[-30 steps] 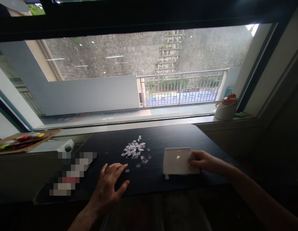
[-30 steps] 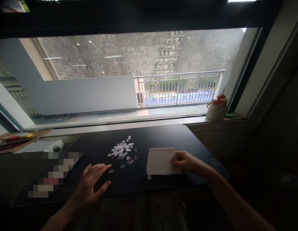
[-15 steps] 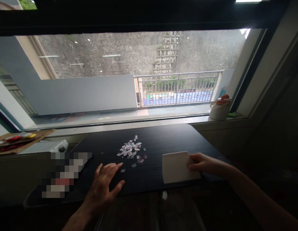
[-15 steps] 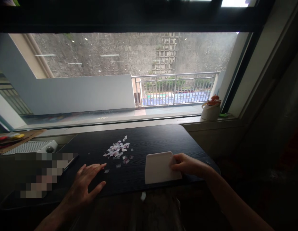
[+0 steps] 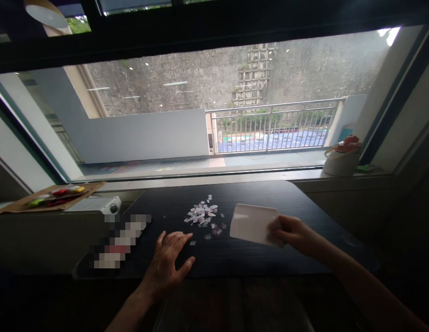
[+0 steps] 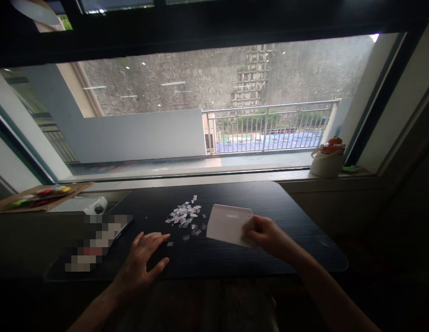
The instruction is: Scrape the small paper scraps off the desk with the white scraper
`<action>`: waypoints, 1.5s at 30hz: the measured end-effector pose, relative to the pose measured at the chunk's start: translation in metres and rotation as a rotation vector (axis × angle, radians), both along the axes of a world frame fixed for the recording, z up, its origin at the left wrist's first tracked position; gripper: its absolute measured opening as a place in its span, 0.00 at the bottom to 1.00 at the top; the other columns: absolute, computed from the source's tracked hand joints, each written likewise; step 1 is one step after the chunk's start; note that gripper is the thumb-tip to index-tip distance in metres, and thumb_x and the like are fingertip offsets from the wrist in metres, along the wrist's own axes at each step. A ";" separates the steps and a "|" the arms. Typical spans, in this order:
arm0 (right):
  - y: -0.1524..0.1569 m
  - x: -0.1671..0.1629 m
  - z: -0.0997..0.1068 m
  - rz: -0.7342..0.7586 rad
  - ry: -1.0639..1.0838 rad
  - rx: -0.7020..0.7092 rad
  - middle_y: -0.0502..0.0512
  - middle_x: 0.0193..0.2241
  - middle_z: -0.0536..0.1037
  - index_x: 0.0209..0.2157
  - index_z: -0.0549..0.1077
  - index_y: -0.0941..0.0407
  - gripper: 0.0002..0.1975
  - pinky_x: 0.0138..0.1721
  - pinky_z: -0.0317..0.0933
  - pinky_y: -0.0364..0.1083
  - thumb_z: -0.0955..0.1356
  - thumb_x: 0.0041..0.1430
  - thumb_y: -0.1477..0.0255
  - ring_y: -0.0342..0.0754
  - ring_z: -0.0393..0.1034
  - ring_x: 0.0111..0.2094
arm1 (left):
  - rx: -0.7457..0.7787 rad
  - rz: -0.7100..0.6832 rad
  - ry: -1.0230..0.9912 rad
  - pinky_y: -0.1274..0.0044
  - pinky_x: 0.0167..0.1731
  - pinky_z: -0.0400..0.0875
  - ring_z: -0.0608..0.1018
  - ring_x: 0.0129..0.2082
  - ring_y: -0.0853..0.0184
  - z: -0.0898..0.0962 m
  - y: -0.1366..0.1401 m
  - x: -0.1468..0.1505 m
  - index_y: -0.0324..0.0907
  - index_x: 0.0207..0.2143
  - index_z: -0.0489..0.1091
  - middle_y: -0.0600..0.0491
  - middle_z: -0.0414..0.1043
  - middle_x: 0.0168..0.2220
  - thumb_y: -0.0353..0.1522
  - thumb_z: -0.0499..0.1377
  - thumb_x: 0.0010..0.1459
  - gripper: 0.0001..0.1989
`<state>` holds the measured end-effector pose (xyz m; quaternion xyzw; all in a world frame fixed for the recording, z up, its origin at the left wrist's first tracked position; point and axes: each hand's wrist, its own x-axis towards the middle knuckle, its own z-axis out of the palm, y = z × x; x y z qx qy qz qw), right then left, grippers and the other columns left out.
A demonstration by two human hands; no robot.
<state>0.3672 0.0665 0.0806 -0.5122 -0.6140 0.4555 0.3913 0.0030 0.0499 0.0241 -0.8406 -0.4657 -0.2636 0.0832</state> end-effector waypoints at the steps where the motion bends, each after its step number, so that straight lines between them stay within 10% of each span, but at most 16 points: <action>1: 0.004 -0.009 -0.001 -0.004 -0.003 0.022 0.50 0.23 0.76 0.25 0.71 0.57 0.09 0.27 0.62 0.44 0.70 0.42 0.67 0.47 0.70 0.26 | -0.005 0.000 -0.003 0.51 0.55 0.56 0.73 0.50 0.57 0.000 0.000 0.000 0.47 0.54 0.60 0.48 0.73 0.48 0.37 0.55 0.57 0.22; 28: 0.036 -0.100 -0.021 0.106 -0.123 0.037 0.53 0.27 0.77 0.27 0.71 0.58 0.05 0.30 0.64 0.45 0.67 0.47 0.71 0.49 0.71 0.30 | 0.009 0.171 -0.275 0.52 0.56 0.53 0.73 0.48 0.57 0.002 -0.002 0.011 0.44 0.38 0.70 0.50 0.75 0.39 0.28 0.51 0.55 0.11; 45: 0.033 -0.101 -0.012 0.291 -0.144 -0.082 0.49 0.24 0.75 0.26 0.72 0.59 0.04 0.28 0.60 0.42 0.68 0.45 0.75 0.45 0.68 0.27 | 0.009 0.234 -0.361 0.55 0.53 0.60 0.75 0.45 0.58 0.002 0.002 0.010 0.45 0.35 0.72 0.51 0.77 0.38 0.28 0.51 0.54 0.11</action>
